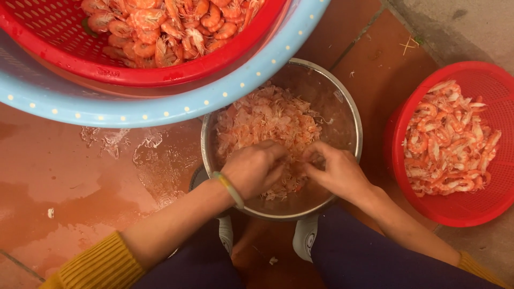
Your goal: The person peels cooked shrimp by hand, removing the shells and placing the peeled shrimp into a red colander. The discarded shells are placed into a metal bowl. The person repeatedly picks up shrimp from a large blue basin to continue the peeling process.
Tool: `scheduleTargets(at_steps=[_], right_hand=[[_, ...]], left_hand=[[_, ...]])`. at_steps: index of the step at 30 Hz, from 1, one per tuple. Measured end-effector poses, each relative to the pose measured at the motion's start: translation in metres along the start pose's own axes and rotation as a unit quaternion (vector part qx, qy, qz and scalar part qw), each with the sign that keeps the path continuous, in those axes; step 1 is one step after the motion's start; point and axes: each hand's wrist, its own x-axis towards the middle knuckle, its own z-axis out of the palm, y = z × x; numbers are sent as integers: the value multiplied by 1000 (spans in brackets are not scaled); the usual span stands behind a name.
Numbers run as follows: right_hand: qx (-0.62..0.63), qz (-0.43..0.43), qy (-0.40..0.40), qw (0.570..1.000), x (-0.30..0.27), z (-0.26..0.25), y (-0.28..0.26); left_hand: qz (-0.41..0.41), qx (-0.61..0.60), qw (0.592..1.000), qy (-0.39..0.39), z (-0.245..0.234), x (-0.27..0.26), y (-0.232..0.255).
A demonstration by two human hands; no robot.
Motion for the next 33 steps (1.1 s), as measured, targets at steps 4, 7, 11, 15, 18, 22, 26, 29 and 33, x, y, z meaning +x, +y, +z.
scheduleTargets(at_steps=[4,7,11,15,18,22,26,29,33], right_hand=[[-257,-11,-58,965,5,3,9],[-421,-45,-52,904,8,25,44],[-502,-71,-18,862,15,42,58],[-486,-70,-31,871,13,35,61],[-429,-76,-40,899,10,17,43],[-149,-1,-64,987,3,-14,0],[405,96,-99,904,4,-27,16],[551,97,-155,814,7,-26,17],[566,90,-165,803,1,-18,-8]], left_hand=[[2,21,999,-31,-11,1,10],[-11,33,999,-7,-6,0,-1],[-10,43,999,29,-9,0,-2],[-2,42,999,24,-3,-1,-6],[-8,44,999,28,-2,-3,-7],[1,37,998,40,-14,-2,4],[76,-7,997,10,-35,-2,37],[99,-46,994,4,-23,1,24],[69,-115,991,15,-26,7,27]])
